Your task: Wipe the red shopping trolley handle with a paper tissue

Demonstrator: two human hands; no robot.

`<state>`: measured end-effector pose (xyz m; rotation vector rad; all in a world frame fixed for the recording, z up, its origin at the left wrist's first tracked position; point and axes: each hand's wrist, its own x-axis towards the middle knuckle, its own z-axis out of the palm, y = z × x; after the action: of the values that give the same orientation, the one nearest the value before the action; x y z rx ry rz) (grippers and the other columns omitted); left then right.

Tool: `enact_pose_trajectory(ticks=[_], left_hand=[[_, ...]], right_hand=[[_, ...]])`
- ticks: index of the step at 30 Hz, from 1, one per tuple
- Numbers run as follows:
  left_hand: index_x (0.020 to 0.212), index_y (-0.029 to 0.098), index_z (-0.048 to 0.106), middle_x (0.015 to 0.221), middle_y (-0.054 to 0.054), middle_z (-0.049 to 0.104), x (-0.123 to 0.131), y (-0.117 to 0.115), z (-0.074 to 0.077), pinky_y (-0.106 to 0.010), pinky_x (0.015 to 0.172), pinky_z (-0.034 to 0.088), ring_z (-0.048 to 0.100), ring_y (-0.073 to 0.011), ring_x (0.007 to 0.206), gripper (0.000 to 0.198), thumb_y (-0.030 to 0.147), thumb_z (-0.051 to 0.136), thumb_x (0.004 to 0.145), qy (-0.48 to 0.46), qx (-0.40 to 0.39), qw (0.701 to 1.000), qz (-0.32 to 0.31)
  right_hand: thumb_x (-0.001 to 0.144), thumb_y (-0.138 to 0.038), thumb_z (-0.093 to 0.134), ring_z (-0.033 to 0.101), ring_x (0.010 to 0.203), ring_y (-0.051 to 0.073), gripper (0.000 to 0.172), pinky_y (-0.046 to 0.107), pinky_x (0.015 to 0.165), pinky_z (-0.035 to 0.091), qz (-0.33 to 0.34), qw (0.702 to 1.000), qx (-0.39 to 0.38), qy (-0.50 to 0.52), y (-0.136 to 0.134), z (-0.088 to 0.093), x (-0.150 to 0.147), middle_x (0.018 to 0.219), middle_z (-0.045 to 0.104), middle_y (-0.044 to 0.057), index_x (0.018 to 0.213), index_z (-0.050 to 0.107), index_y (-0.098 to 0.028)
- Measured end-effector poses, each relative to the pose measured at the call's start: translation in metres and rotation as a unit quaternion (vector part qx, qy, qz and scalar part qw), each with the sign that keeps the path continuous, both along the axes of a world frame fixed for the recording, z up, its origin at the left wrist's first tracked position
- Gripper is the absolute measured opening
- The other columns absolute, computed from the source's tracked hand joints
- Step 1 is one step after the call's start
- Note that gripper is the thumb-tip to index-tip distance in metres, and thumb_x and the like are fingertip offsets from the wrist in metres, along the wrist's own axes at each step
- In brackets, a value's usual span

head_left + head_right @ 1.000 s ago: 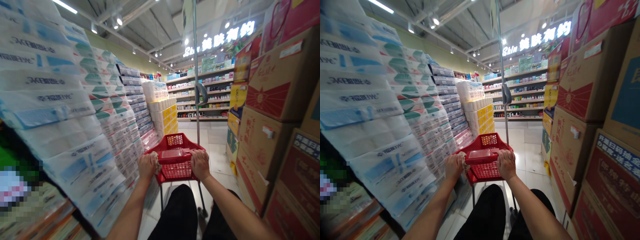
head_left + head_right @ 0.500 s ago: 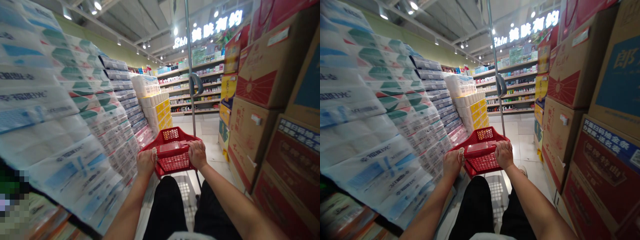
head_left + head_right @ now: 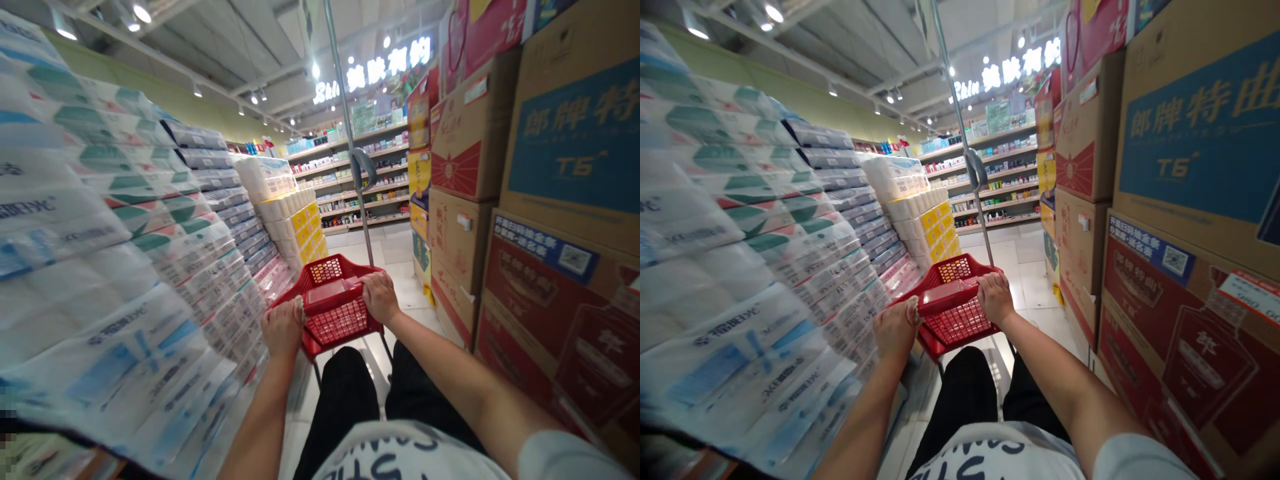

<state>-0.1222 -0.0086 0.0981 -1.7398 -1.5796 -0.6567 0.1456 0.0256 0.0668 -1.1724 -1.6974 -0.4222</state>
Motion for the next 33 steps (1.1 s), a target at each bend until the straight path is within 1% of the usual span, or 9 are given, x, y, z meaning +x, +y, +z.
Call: enact_pose_trajectory(ticks=[2, 7, 11, 16, 20, 25, 28, 30, 33], left_hand=[[0.106, 0.017, 0.064, 0.101, -0.011, 0.068, 0.002, 0.0, 0.004, -0.039, 0.092, 0.033, 0.058, -0.0238, 0.095, 0.041, 0.035, 0.028, 0.096, -0.011, -0.008, 1.0, -0.001], [0.091, 0.017, 0.067, 0.08, -0.01, 0.07, 0.014, 0.004, 0.032, -0.037, 0.074, 0.038, 0.063, -0.023, 0.073, 0.048, 0.035, 0.023, 0.096, 0.005, -0.165, 0.984, 0.063], [0.091, 0.018, 0.066, 0.081, -0.009, 0.07, 0.019, -0.001, 0.028, -0.038, 0.077, 0.037, 0.062, -0.0228, 0.076, 0.051, 0.037, 0.02, 0.097, -0.001, -0.113, 0.991, 0.065], [0.103, 0.019, 0.065, 0.094, -0.01, 0.069, 0.011, -0.006, 0.008, -0.039, 0.085, 0.037, 0.06, -0.0237, 0.088, 0.045, 0.038, 0.024, 0.097, -0.041, -0.043, 0.998, 0.0], [0.096, 0.016, 0.066, 0.086, -0.012, 0.07, 0.012, 0.002, 0.018, -0.039, 0.082, 0.042, 0.063, -0.0235, 0.082, 0.051, 0.038, 0.02, 0.096, -0.185, -0.067, 0.98, -0.031], [0.099, 0.012, 0.064, 0.085, -0.011, 0.071, 0.042, 0.016, 0.04, -0.033, 0.071, 0.051, 0.067, -0.0209, 0.077, 0.062, 0.052, 0.016, 0.095, -0.461, -0.113, 0.856, -0.206], [0.113, 0.013, 0.06, 0.104, -0.011, 0.069, 0.06, 0.017, 0.045, -0.033, 0.083, 0.052, 0.066, -0.0207, 0.095, 0.055, 0.051, 0.024, 0.095, -0.479, -0.157, 0.805, -0.312], [0.118, 0.015, 0.057, 0.109, -0.01, 0.068, 0.064, 0.015, 0.048, -0.033, 0.088, 0.051, 0.064, -0.0206, 0.102, 0.05, 0.048, 0.028, 0.095, -0.44, -0.194, 0.809, -0.338], [0.119, 0.016, 0.057, 0.106, -0.01, 0.069, 0.059, 0.015, 0.056, -0.034, 0.086, 0.052, 0.064, -0.0218, 0.101, 0.049, 0.045, 0.024, 0.097, -0.359, -0.227, 0.852, -0.307]], right_hand=[[0.089, -0.018, 0.044, 0.047, 0.107, 0.022, 0.021, 0.041, 0.106, 0.027, 0.0, 1.0, 0.0, 0.001, -0.002, 0.001, -0.001, 0.103, 0.061, 0.005, 0.105, 0.058, -0.02], [0.088, -0.017, 0.044, 0.047, 0.108, 0.022, 0.023, 0.043, 0.107, 0.027, 0.0, 1.0, 0.013, 0.011, -0.004, 0.0, 0.0, 0.104, 0.061, 0.005, 0.105, 0.059, -0.021], [0.087, -0.016, 0.043, 0.048, 0.109, 0.022, 0.024, 0.044, 0.107, 0.028, 0.006, 0.999, 0.02, 0.033, -0.003, -0.003, -0.001, 0.104, 0.061, 0.006, 0.104, 0.059, -0.02], [0.087, -0.016, 0.042, 0.051, 0.1, 0.023, 0.022, 0.045, 0.103, 0.033, 0.017, 0.997, -0.005, 0.081, -0.002, 0.004, -0.007, 0.096, 0.062, 0.006, 0.097, 0.061, -0.02], [0.085, -0.018, 0.048, 0.053, 0.105, 0.025, 0.03, 0.047, 0.103, 0.034, 0.049, 0.993, -0.024, 0.102, -0.011, 0.026, -0.02, 0.107, 0.062, 0.009, 0.114, 0.057, -0.018], [0.083, -0.026, 0.058, 0.044, 0.126, 0.025, 0.067, 0.044, 0.104, 0.04, 0.271, 0.959, -0.073, 0.047, -0.025, 0.049, -0.059, 0.138, 0.046, 0.012, 0.143, 0.03, -0.02], [0.081, -0.018, 0.054, 0.037, 0.133, 0.024, 0.069, 0.042, 0.108, 0.037, 0.321, 0.939, -0.073, 0.098, -0.024, 0.052, -0.079, 0.143, 0.04, 0.014, 0.145, 0.027, -0.018], [0.081, -0.012, 0.048, 0.041, 0.13, 0.022, 0.063, 0.039, 0.107, 0.039, 0.316, 0.936, -0.063, 0.142, -0.02, 0.054, -0.083, 0.139, 0.045, 0.013, 0.142, 0.032, -0.017], [0.082, -0.008, 0.042, 0.054, 0.115, 0.018, 0.053, 0.035, 0.099, 0.045, 0.299, 0.94, -0.059, 0.152, -0.013, 0.064, -0.074, 0.124, 0.057, 0.009, 0.133, 0.045, -0.02]])
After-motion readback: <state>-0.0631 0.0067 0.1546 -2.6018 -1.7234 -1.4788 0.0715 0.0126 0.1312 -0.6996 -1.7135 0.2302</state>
